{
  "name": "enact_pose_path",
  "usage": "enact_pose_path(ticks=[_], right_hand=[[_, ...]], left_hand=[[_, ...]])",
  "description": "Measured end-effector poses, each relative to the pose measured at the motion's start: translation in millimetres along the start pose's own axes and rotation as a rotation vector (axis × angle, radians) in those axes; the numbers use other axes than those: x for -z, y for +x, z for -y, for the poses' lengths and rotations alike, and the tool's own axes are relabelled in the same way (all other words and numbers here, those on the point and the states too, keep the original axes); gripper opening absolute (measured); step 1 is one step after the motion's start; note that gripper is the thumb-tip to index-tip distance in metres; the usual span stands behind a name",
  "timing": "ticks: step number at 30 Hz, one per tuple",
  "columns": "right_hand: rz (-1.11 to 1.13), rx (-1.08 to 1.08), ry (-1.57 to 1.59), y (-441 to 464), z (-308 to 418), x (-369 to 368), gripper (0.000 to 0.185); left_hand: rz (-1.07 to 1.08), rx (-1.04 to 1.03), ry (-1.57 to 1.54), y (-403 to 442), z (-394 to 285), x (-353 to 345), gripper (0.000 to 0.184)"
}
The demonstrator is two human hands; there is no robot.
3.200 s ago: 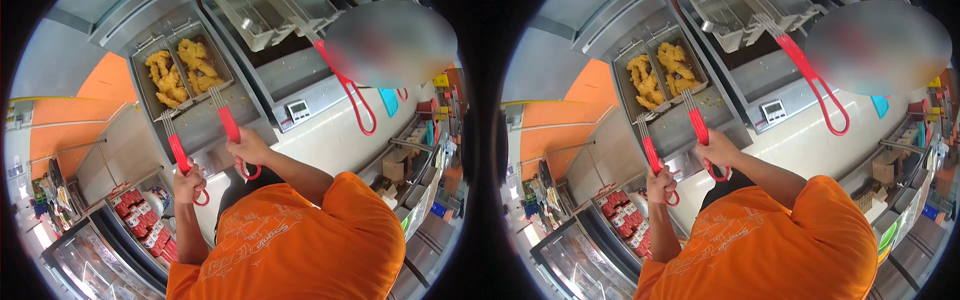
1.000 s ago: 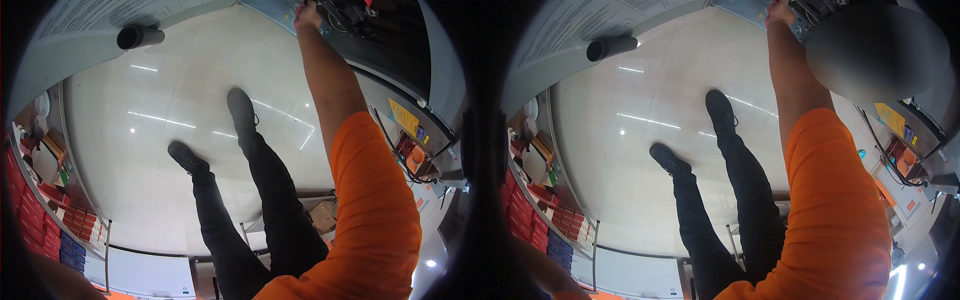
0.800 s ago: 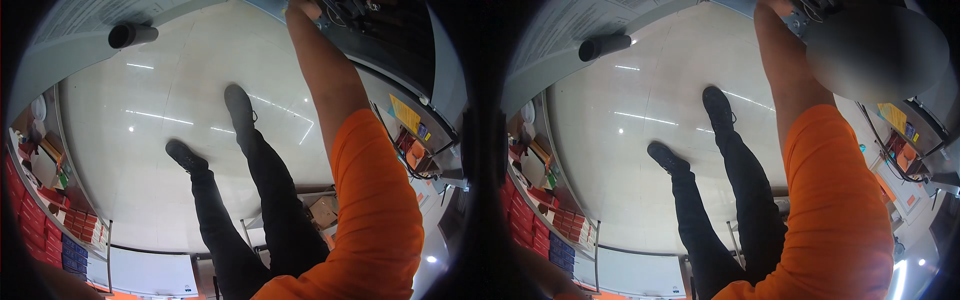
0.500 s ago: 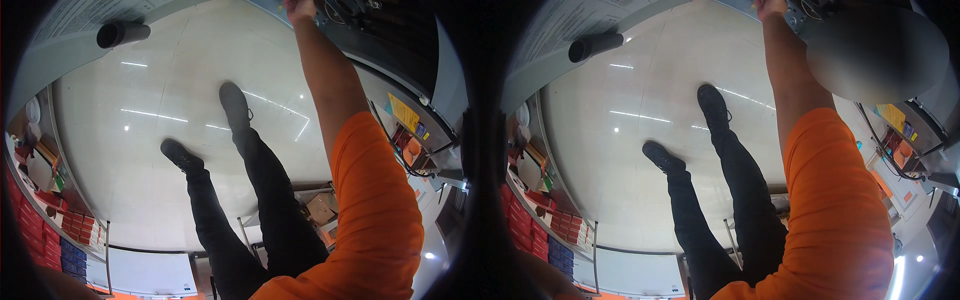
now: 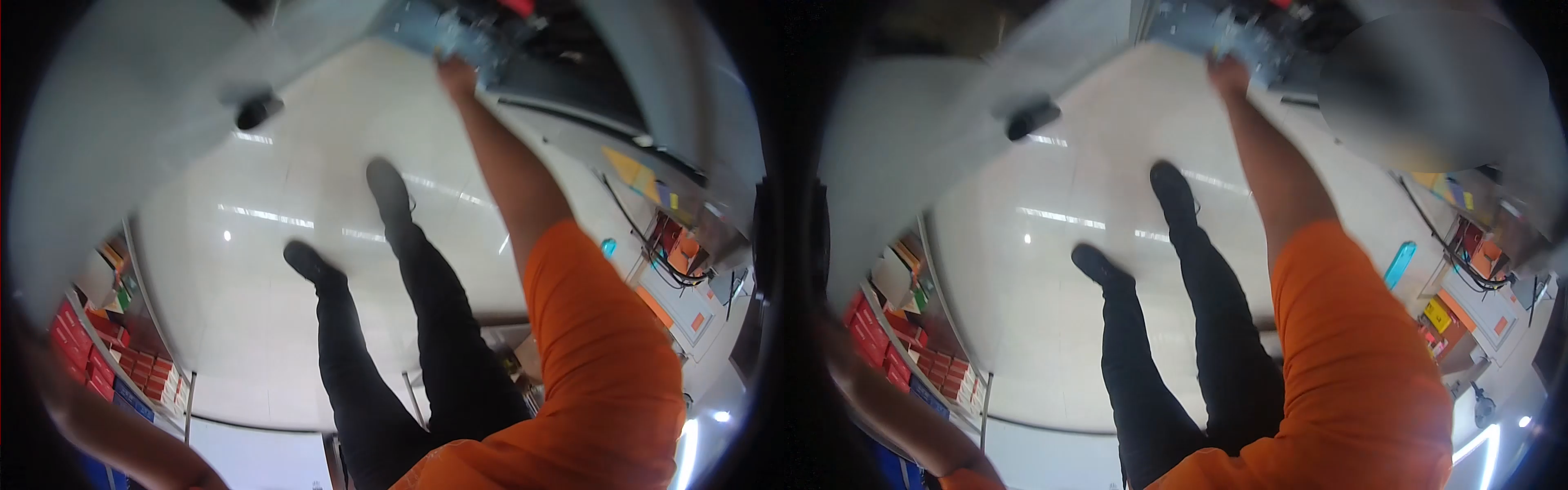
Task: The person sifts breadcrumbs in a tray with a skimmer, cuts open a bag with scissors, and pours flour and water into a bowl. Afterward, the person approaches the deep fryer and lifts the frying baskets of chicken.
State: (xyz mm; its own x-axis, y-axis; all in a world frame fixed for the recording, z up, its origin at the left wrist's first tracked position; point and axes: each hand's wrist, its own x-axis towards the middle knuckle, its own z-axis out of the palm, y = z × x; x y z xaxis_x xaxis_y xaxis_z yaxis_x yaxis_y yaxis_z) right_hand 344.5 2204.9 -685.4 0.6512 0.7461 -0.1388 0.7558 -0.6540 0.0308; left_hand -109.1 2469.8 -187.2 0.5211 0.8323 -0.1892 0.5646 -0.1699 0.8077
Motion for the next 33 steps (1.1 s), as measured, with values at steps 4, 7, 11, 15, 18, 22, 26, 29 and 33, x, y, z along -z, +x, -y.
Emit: enact_pose_path(ticks=[4,7,11,15,18,22,26,29,33], right_hand=[[0.667,-0.103,0.51,-212.6,37.7,120.3,0.058],[0.784,-0.148,0.647,-347.5,24.8,253.4,0.043],[0.878,-0.299,0.583,-497.0,-40.4,330.6,0.042],[0.889,-0.009,0.284,-584.3,-114.6,355.3,0.029],[0.772,-0.336,0.361,-591.6,-144.7,369.6,0.025],[0.389,-1.177,1.091,-542.3,-153.6,419.1,0.024],[0.22,-1.146,1.316,-504.6,-159.8,436.3,0.03],[0.207,-1.068,1.371,-485.8,-167.4,450.7,0.029],[0.172,-1.008,1.393,-457.1,-181.3,481.1,0.031]], left_hand=[[-0.213,0.256,-0.088,-77.0,10.1,-58.3,0.077],[-0.114,0.474,-0.358,-143.2,-22.7,-112.9,0.058],[-0.029,0.44,-0.408,-203.9,-58.7,-202.5,0.044],[0.384,0.49,-0.854,-204.9,-105.3,-271.4,0.024],[0.511,0.653,-0.797,-182.8,-176.4,-303.8,0.014],[0.618,0.758,-0.964,-143.1,-185.9,-373.6,0.013],[0.622,0.825,-0.903,-110.7,-220.8,-398.9,0.018],[0.577,0.86,-0.888,-101.5,-248.7,-392.2,0.025],[0.608,0.908,-0.853,-78.6,-258.9,-344.7,0.031]])
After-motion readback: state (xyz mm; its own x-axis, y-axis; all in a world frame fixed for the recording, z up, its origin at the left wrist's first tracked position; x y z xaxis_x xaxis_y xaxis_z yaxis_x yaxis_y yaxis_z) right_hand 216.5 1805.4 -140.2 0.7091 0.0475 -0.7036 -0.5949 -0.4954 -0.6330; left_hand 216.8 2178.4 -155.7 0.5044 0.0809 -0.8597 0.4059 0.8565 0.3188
